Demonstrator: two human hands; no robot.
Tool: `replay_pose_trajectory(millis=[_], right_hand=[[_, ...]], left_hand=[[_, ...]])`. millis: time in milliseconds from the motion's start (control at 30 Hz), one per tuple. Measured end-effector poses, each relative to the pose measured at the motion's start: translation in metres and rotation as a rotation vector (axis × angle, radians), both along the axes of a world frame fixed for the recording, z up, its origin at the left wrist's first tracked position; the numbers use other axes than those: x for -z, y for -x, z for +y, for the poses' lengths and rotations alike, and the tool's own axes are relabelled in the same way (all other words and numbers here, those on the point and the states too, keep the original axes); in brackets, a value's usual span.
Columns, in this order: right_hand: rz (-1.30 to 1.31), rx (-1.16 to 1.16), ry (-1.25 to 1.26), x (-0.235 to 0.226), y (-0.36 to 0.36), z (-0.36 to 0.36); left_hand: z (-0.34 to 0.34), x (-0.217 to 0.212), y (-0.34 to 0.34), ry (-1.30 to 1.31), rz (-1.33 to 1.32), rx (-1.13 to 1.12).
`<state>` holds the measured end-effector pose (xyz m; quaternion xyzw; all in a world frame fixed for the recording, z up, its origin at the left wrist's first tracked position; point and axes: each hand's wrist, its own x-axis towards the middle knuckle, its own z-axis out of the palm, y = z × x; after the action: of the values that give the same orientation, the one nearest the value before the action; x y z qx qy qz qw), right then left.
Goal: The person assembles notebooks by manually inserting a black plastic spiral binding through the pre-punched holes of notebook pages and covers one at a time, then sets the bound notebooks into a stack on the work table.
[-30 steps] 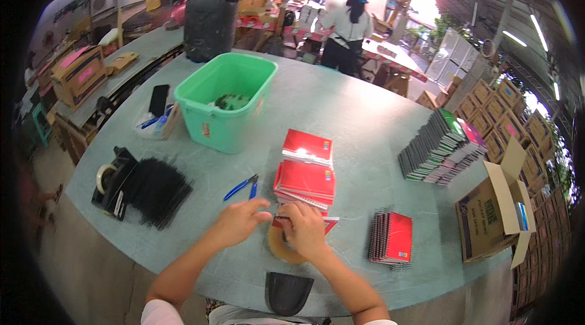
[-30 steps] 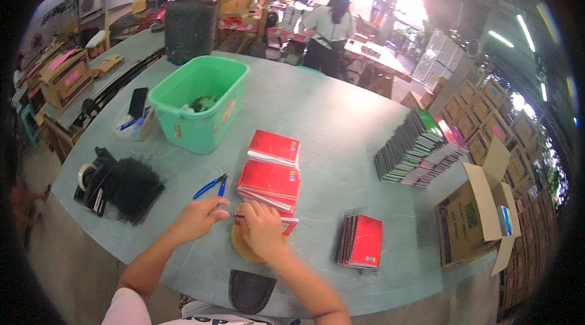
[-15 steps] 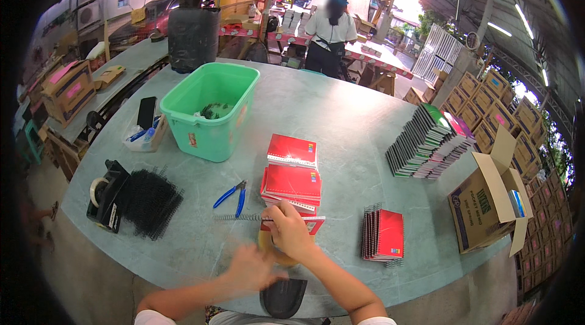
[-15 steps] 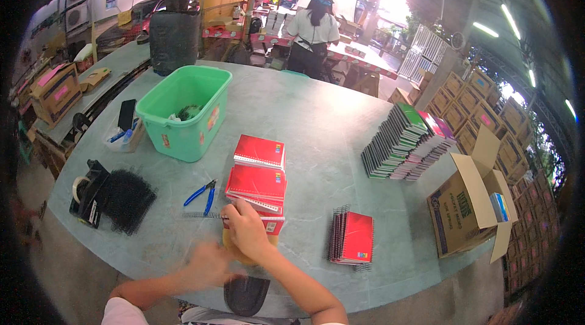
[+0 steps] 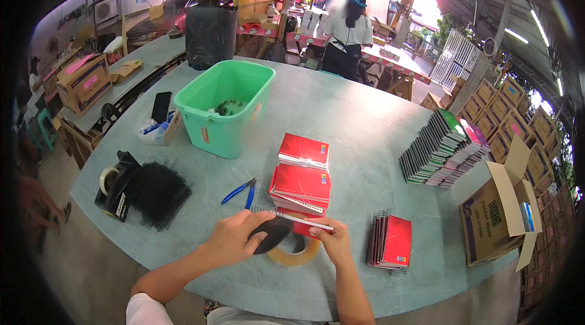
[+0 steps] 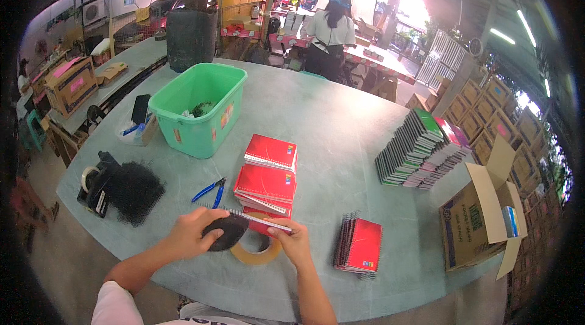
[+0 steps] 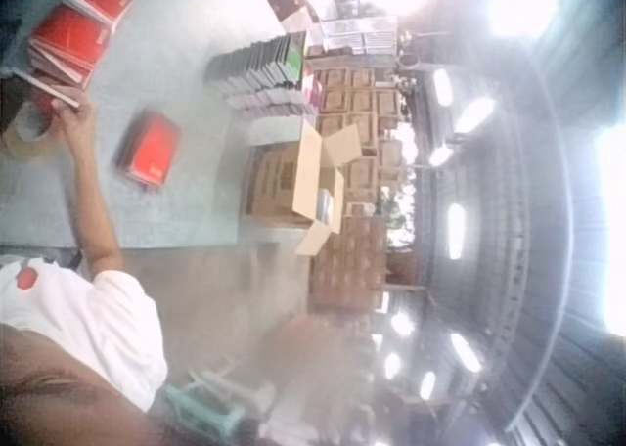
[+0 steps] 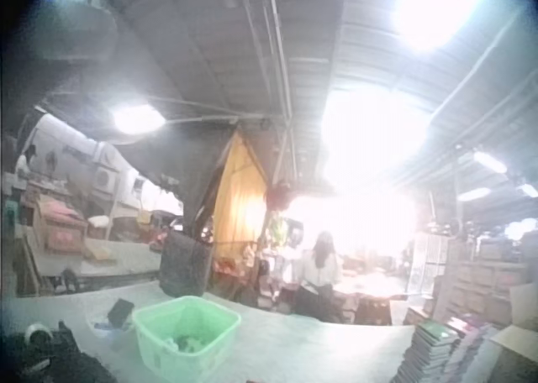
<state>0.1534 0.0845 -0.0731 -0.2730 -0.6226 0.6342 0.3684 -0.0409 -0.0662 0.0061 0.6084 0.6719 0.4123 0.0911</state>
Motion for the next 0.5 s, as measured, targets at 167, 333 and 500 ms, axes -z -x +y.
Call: replay_pose_trajectory(millis=[167, 333, 500], right_hand=[[0.045, -0.010, -0.021, 0.002, -0.003, -0.004], [0.031, 0.007, 0.071, 0.001, -0.004, -0.006], [0.057, 0.018, -0.010, 0.002, -0.003, -0.010]], left_hand=[[0.008, -0.003, 0.007, -0.080, 0.040, 0.022], [0.012, -0.011, 0.003, -0.272, -0.031, -0.051], [0.004, 0.005, -0.007, 0.022, 0.095, 0.232]])
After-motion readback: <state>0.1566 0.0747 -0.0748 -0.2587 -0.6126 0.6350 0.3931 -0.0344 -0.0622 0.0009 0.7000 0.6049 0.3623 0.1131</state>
